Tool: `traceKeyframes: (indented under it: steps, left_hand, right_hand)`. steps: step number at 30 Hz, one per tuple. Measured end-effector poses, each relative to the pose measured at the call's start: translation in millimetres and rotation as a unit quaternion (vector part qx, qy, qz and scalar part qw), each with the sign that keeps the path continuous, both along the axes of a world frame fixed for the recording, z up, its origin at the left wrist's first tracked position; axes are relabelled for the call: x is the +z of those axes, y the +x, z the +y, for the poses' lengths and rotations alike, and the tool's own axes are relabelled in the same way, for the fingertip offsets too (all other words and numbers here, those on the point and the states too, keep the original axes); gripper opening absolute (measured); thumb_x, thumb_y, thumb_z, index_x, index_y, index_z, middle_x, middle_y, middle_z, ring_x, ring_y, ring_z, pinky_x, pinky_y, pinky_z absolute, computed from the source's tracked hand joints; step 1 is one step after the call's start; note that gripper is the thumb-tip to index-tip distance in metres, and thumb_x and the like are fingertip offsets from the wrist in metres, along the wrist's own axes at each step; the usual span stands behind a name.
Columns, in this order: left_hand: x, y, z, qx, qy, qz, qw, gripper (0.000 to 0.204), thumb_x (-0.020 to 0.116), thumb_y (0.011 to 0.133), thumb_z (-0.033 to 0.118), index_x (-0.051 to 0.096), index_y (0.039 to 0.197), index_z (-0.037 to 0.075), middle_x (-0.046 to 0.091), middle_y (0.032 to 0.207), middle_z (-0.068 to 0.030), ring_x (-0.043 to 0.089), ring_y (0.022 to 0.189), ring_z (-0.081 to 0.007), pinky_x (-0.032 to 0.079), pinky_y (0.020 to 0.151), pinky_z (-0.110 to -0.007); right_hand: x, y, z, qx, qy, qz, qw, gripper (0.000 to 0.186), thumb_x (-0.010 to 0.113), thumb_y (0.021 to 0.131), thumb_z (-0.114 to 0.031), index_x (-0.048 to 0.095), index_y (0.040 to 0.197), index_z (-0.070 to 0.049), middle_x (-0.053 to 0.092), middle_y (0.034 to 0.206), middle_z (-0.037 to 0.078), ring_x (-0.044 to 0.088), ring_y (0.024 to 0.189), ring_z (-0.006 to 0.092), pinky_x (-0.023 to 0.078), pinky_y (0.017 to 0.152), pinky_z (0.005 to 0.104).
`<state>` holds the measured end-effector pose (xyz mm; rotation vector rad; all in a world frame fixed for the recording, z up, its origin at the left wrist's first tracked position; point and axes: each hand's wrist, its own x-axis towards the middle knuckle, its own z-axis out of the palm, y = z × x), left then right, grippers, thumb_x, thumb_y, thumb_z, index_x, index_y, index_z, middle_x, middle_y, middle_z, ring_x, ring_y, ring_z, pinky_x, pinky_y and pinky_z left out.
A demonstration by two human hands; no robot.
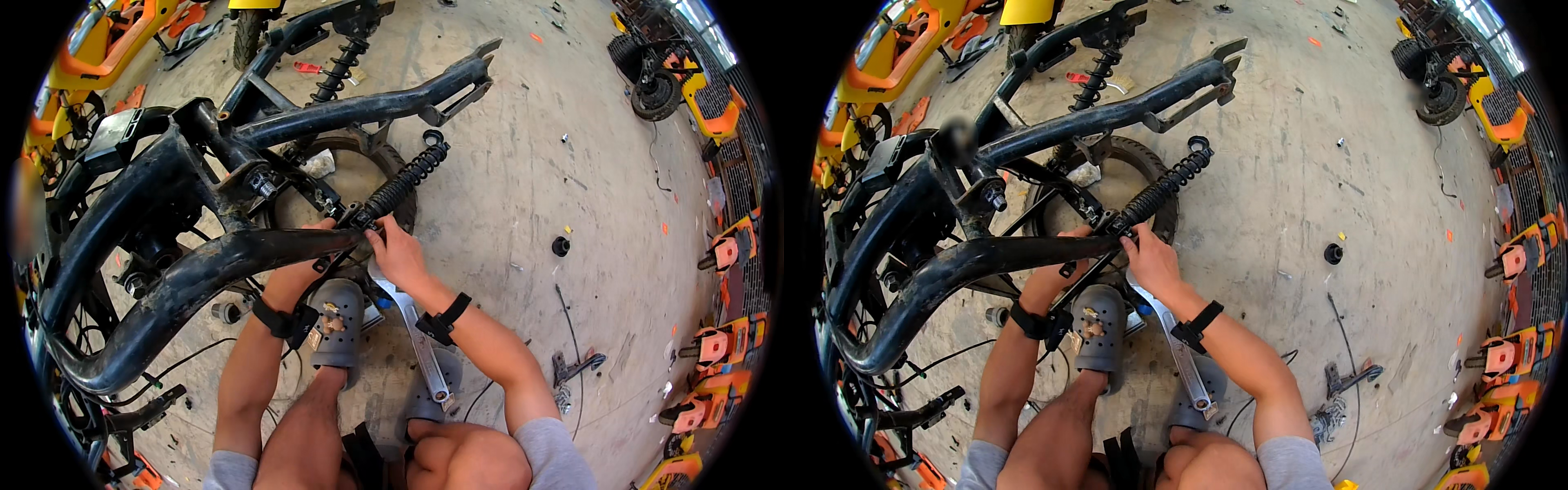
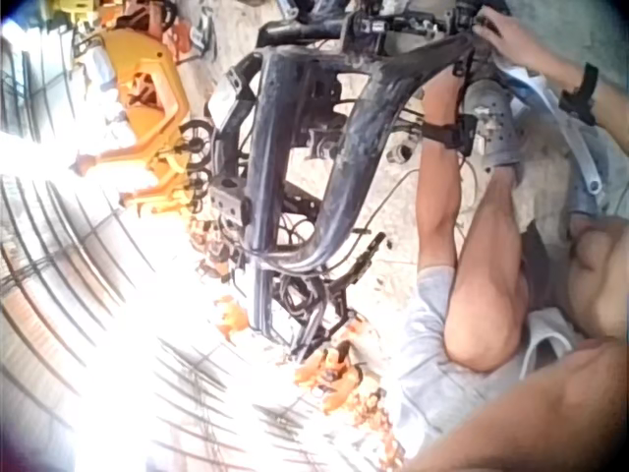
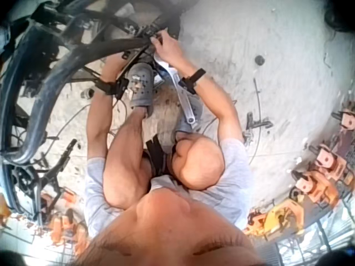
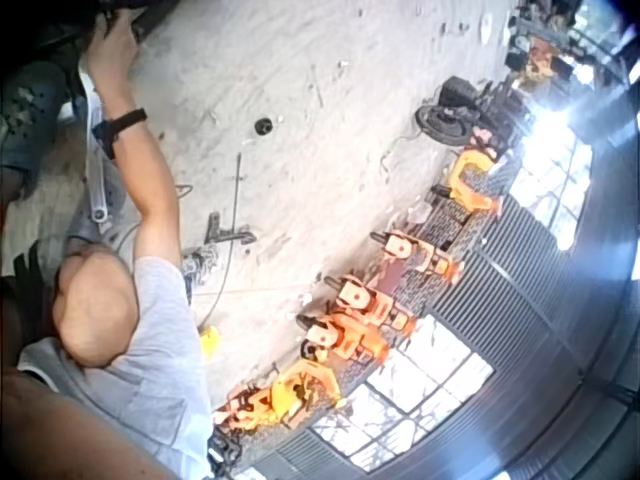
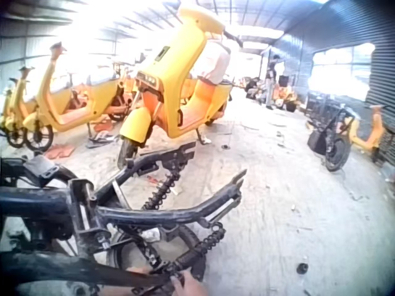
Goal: The person removes a shock absorber from an electric scooter frame using a wrench, then disassembles the shock absorber by hand to separate its internal components. The person handles the spring, rod, and small metal parts individually.
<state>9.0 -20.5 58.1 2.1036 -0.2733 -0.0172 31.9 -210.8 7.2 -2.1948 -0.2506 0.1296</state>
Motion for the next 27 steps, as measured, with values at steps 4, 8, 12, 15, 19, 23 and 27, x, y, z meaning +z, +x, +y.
traceKeyframes:
  steps: [4,8,12,15,19,23,27]
  left_hand:
    - [-19.0,-0.1,5.6,0.008,0.017,-0.018,1.000,0.005,0.058,0.084,0.006,0.061,0.085,0.001,0.057,0.069,-0.0140,0.057,0.062,-0.0245,0.042,0.056,-0.035]
    - [-20.9,0.1,4.7,0.005,0.064,-0.079,0.995,0.004,0.057,0.082,0.003,0.060,0.084,0.001,0.054,0.067,-0.0140,0.055,0.061,-0.0260,0.041,0.055,-0.035]
    - [-24.2,0.6,4.9,-0.006,0.054,-0.111,0.992,0.007,0.057,0.082,0.001,0.061,0.087,0.001,0.054,0.069,-0.0146,0.055,0.061,-0.0281,0.042,0.056,-0.036]
    - [-27.5,1.1,7.7,-0.010,0.070,-0.046,0.996,0.012,0.057,0.081,0.000,0.063,0.092,0.001,0.056,0.073,-0.0151,0.058,0.066,-0.0295,0.044,0.059,-0.038]
    - [-56.8,-3.9,12.8,0.019,0.042,-0.136,0.990,0.015,0.058,0.081,-0.001,0.064,0.094,0.002,0.059,0.077,-0.0163,0.061,0.072,-0.0311,0.046,0.063,-0.040]
    - [-33.8,-2.2,7.1,0.007,0.074,-0.110,0.991,0.018,0.057,0.079,-0.003,0.064,0.095,0.003,0.059,0.078,-0.0165,0.061,0.074,-0.0340,0.047,0.065,-0.041]
    - [-27.1,-1.6,8.2,0.001,0.095,-0.030,0.995,0.020,0.056,0.077,-0.004,0.063,0.095,0.003,0.059,0.077,-0.0162,0.060,0.073,-0.0367,0.047,0.063,-0.041]
  right_hand:
    - [-3.5,16.5,-6.9,0.031,0.033,0.149,0.988,0.031,0.051,0.099,-0.033,0.057,0.097,-0.003,0.066,0.077,0.016,0.064,0.076,0.0367,0.047,0.064,0.0438]
    - [-5.1,20.1,-12.0,0.072,0.066,0.150,0.984,0.032,0.050,0.098,-0.034,0.059,0.100,-0.003,0.065,0.080,0.021,0.062,0.081,0.0415,0.047,0.068,0.0485]
    - [3.1,-0.2,-6.1,0.007,0.048,-0.025,0.999,0.037,0.050,0.098,-0.034,0.060,0.086,0.000,0.064,0.078,0.021,0.062,0.079,0.0407,0.047,0.068,0.0485]
    - [6.3,1.1,-9.9,0.025,0.015,0.073,0.997,0.036,0.050,0.098,-0.034,0.059,0.086,-0.001,0.065,0.082,0.019,0.063,0.079,0.0399,0.047,0.067,0.0476]
    - [-0.6,15.6,-12.4,0.068,0.035,0.179,0.981,0.032,0.050,0.098,-0.035,0.058,0.094,-0.004,0.066,0.086,0.017,0.063,0.079,0.0394,0.048,0.067,0.0476]
    - [1.7,5.2,-11.1,0.035,-0.015,-0.031,0.999,0.034,0.050,0.097,-0.037,0.060,0.095,-0.004,0.065,0.078,0.017,0.063,0.076,0.0399,0.048,0.067,0.0478]
    - [8.1,0.2,-6.6,0.005,-0.001,-0.006,1.000,0.033,0.053,0.095,-0.037,0.062,0.100,-0.005,0.066,0.078,0.016,0.064,0.077,0.0386,0.049,0.068,0.0460]
